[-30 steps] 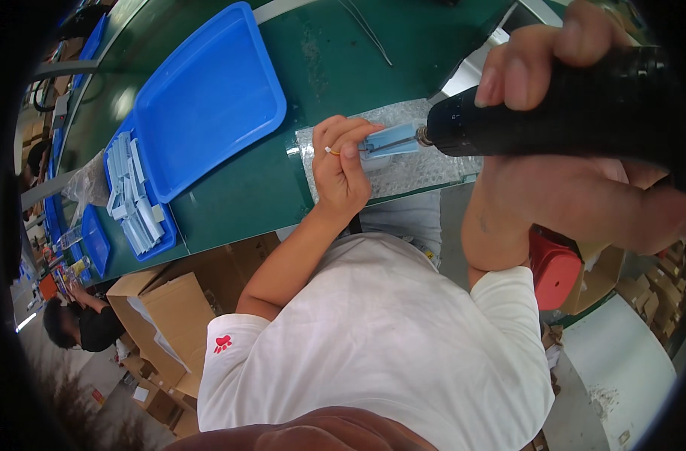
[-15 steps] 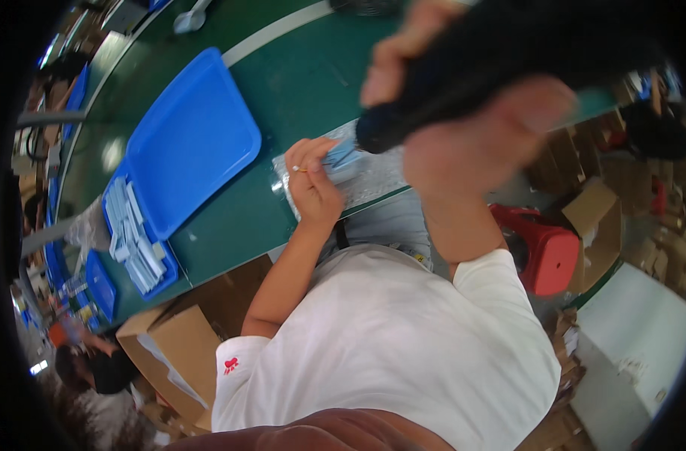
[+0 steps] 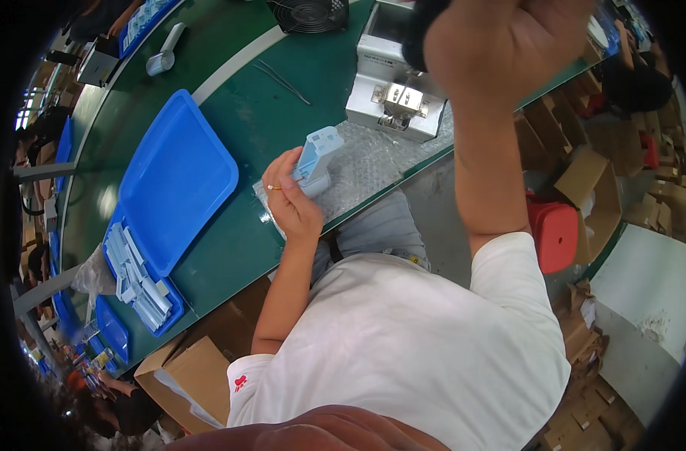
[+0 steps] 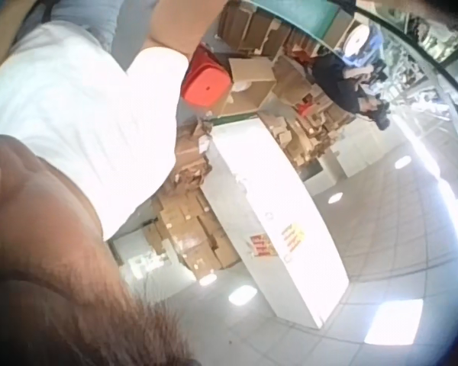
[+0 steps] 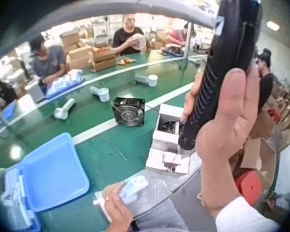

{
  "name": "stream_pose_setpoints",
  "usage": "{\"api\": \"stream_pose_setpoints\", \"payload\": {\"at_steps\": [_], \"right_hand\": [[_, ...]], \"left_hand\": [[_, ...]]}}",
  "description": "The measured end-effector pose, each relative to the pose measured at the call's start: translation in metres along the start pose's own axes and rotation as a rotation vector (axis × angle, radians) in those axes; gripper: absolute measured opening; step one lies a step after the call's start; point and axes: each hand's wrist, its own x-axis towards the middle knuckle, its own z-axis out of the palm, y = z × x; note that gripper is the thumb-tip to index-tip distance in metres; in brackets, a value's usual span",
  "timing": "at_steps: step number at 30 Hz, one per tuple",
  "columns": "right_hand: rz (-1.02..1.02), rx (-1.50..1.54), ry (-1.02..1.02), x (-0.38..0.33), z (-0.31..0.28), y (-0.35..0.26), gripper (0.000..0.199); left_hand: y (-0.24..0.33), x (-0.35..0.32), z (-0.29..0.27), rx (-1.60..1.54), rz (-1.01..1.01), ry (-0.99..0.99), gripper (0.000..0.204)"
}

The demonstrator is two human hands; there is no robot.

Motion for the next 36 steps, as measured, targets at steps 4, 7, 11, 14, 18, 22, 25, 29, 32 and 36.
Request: {"api": "stream_pose_setpoints", "payload": {"at_steps": [4,7,11,14,18,22,25,29,32,36], "right_hand": [[0.183,-0.005,0.04,-0.012,0.001,0.005,0.056],[0.598,0.164,0.079,-0.016,-0.032,-0.006,0.069],[0.8,0.613,0.033,-0.004,-0.084,-0.017,0.075],[0.732,0.733,0.125,-0.018,-0.04,-0.029,0.075],[0.505,0.599,0.035,-0.047,0.009,-0.008,0.053],[0.537,0.485,0.001,-0.051,0.018,-0.009,0.056],[0.532,0.464,0.077,-0.056,0.043,-0.024,0.06],[0.465,0.437,0.031,-0.061,0.045,-0.022,0.055],[0.5,0.456,0.015,-0.063,0.038,-0.023,0.046],[0.546,0.462,-0.017,-0.062,0.024,-0.023,0.035]], "left_hand": [[-0.004,-0.003,0.0,-0.046,-0.001,-0.004,0.037],[-0.003,-0.001,0.001,-0.098,0.0,0.007,0.03],[-0.002,0.001,-0.002,-0.127,0.008,0.007,0.023],[-0.007,-0.002,-0.004,-0.077,0.03,-0.006,0.028],[-0.005,-0.003,-0.002,-0.102,0.007,0.005,0.029],[-0.004,-0.001,-0.002,-0.118,0.001,0.0,0.028],[-0.006,-0.002,-0.001,-0.123,0.001,0.006,0.028],[-0.006,0.0,-0.001,-0.12,0.015,0.004,0.027],[-0.007,-0.001,-0.002,-0.115,0.008,0.009,0.027],[-0.008,-0.002,-0.001,-0.107,0.02,0.003,0.027]]}}
